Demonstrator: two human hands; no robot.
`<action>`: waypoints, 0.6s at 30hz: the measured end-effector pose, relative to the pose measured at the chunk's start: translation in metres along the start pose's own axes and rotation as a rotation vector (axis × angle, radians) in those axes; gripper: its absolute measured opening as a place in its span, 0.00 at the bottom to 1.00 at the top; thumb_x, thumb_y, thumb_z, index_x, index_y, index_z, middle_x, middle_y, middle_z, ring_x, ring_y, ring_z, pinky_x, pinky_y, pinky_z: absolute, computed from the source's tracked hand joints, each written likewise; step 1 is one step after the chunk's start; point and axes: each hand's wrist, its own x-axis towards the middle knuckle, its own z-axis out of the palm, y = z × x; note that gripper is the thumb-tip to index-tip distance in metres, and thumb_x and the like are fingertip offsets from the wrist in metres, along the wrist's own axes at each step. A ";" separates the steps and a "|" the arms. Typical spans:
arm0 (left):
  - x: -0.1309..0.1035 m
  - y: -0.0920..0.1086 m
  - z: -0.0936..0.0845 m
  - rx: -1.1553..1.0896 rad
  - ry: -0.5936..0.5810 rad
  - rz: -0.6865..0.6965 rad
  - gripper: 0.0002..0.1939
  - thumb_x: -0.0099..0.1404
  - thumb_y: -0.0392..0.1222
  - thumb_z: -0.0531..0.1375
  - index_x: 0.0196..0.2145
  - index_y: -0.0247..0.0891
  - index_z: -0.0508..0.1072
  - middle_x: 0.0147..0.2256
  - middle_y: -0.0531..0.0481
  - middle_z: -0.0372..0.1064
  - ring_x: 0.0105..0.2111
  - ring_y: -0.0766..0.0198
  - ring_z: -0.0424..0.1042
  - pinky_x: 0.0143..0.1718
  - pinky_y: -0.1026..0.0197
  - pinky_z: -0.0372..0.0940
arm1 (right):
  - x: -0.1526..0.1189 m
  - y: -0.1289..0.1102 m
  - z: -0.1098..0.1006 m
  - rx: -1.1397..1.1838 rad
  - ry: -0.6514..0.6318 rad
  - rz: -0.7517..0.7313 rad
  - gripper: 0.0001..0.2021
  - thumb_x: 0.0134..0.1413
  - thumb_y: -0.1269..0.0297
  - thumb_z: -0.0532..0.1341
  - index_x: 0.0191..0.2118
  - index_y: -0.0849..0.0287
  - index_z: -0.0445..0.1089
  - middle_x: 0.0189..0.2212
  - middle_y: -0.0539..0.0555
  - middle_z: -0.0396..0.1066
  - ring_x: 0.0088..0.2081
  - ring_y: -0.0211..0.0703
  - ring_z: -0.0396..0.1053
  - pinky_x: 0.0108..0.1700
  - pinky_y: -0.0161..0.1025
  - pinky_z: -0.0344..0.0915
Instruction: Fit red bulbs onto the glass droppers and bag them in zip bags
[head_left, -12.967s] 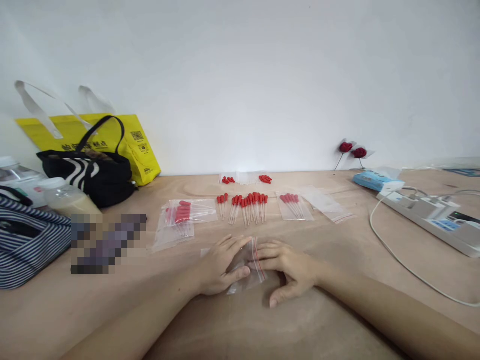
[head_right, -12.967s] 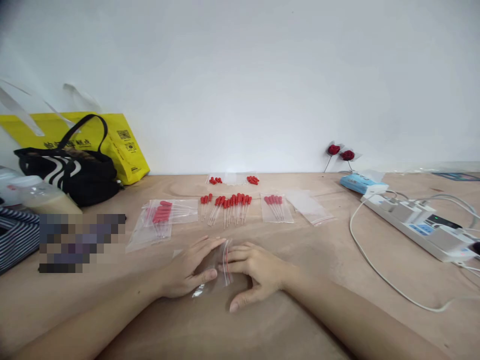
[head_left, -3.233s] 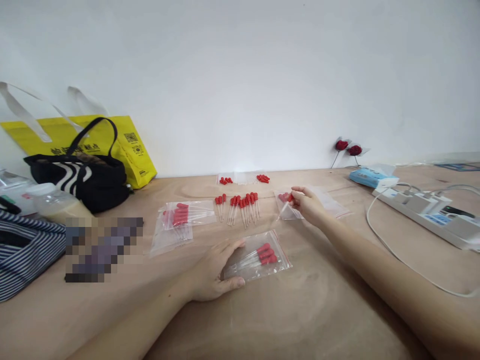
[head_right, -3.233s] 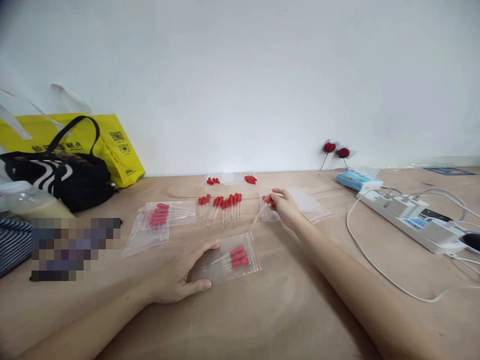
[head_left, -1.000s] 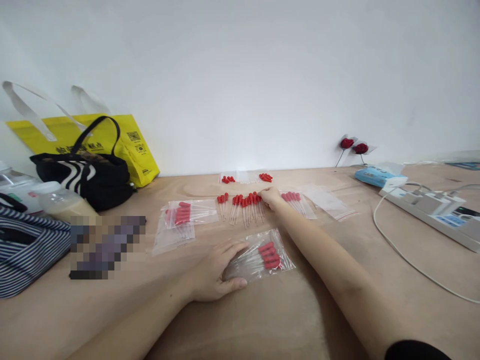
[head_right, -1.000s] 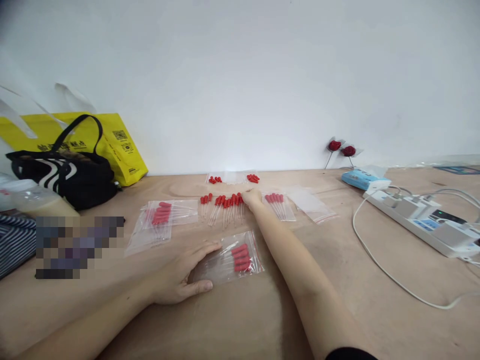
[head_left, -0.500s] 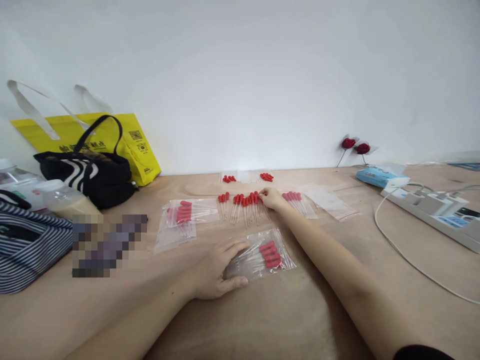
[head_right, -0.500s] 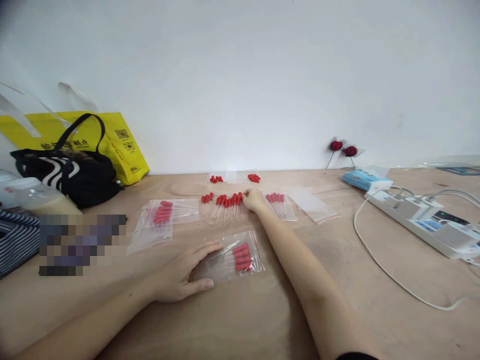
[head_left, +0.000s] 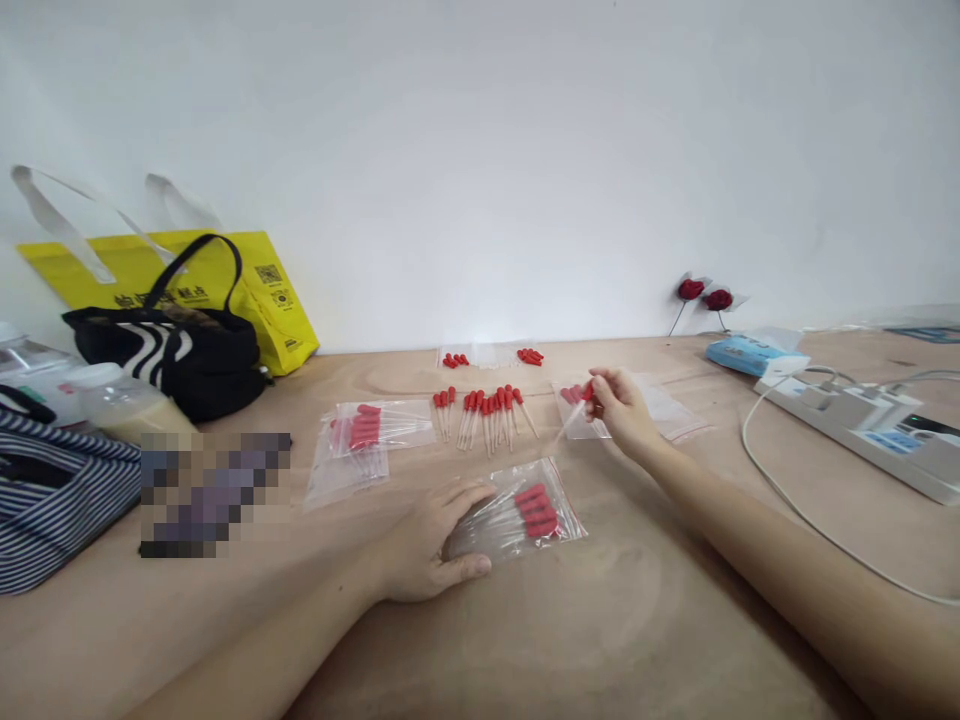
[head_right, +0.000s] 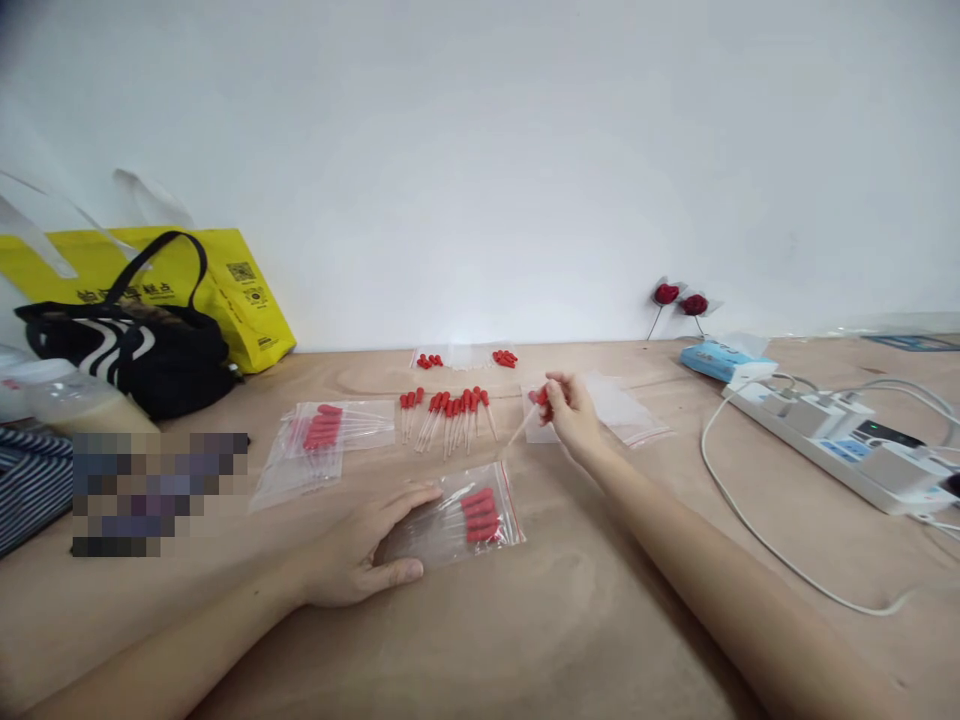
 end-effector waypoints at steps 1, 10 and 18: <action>0.000 0.000 0.000 0.000 0.001 0.001 0.33 0.58 0.54 0.54 0.57 0.44 0.48 0.57 0.46 0.50 0.57 0.50 0.49 0.54 0.45 0.51 | -0.010 -0.001 -0.009 0.084 0.025 -0.007 0.17 0.46 0.49 0.56 0.36 0.56 0.58 0.22 0.43 0.61 0.19 0.30 0.60 0.21 0.30 0.60; 0.002 0.003 -0.002 0.013 0.032 0.024 0.32 0.58 0.54 0.54 0.57 0.44 0.50 0.57 0.46 0.52 0.55 0.50 0.52 0.54 0.46 0.52 | -0.064 -0.002 -0.009 0.265 0.136 0.084 0.18 0.41 0.49 0.61 0.34 0.56 0.60 0.25 0.45 0.65 0.21 0.30 0.63 0.24 0.31 0.64; 0.000 -0.003 0.003 -0.007 0.030 0.010 0.33 0.58 0.54 0.54 0.58 0.46 0.46 0.58 0.47 0.49 0.57 0.48 0.47 0.54 0.44 0.49 | -0.071 -0.001 0.007 0.246 -0.173 0.336 0.22 0.34 0.48 0.65 0.32 0.56 0.59 0.24 0.46 0.67 0.24 0.34 0.67 0.32 0.37 0.66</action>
